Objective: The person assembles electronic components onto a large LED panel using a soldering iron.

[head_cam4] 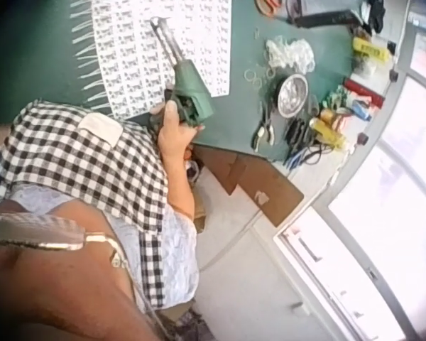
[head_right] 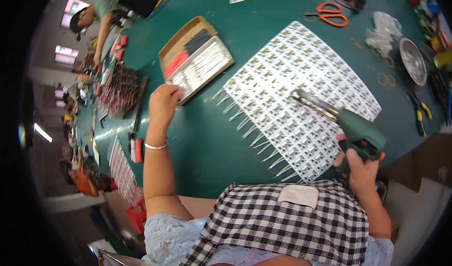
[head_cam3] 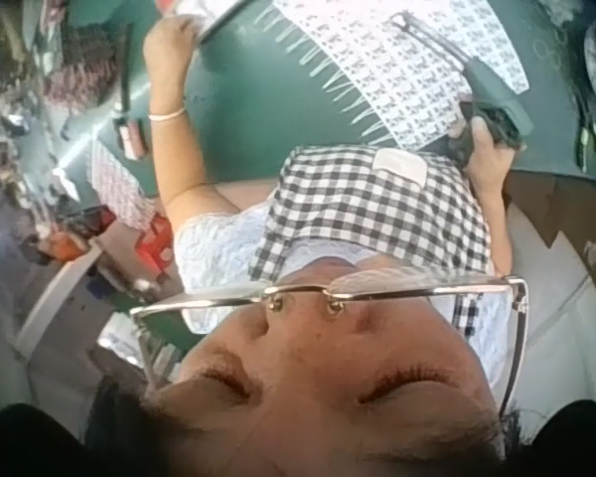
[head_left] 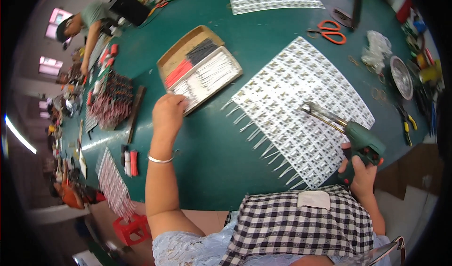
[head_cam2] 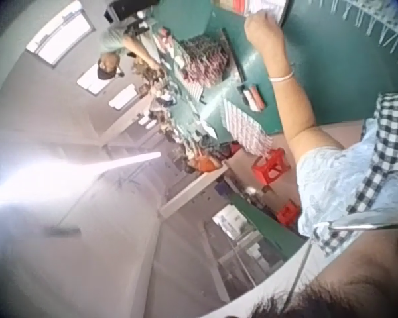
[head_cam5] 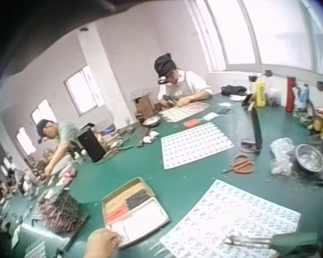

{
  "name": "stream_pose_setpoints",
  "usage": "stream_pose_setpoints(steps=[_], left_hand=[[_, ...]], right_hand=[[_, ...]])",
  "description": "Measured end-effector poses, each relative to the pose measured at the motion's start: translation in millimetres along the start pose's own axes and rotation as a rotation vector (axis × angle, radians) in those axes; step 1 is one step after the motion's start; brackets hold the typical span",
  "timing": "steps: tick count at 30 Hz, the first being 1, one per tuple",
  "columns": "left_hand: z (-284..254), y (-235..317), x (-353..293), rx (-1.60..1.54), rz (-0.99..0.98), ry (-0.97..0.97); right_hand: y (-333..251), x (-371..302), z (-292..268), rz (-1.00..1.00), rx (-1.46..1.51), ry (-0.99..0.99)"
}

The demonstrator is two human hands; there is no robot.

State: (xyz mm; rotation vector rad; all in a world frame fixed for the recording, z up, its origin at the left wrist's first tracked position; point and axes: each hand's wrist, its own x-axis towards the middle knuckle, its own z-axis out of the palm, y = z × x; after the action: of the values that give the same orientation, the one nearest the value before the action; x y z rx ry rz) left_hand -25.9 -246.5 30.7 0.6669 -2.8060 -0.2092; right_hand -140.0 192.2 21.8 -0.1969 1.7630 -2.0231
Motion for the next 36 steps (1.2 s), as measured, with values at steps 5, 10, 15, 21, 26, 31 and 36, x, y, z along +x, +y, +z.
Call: stream_pose_setpoints(steps=[5,10,15,21,26,31,36], left_hand=[[-13.0,0.1,-14.3,0.037,-0.082,0.115],[-10.5,34.1,-37.8,-0.595,-0.298,0.132],[4.3,62.3,-65.3,-1.090,-0.427,-0.005],[13.3,78.1,-81.3,-1.626,-0.506,-0.166],[13.5,89.6,-92.1,-1.758,-0.527,-0.238],[6.2,127.3,-99.8,-1.714,-0.604,-0.335],[-2.6,174.9,-95.0,-1.663,-0.519,-0.637]], right_hand=[[-4.0,4.0,4.0,0.034,-0.004,-0.064],[1.4,1.9,0.4,0.065,-0.050,-0.014],[-0.5,3.6,0.6,0.070,-0.069,-0.043],[-0.1,3.9,0.1,0.063,-0.044,-0.016],[-5.2,2.4,-1.4,0.042,0.008,-0.075],[-6.3,0.1,-2.4,0.009,0.019,-0.096],[-17.3,-0.6,6.8,0.002,0.155,-0.137]])
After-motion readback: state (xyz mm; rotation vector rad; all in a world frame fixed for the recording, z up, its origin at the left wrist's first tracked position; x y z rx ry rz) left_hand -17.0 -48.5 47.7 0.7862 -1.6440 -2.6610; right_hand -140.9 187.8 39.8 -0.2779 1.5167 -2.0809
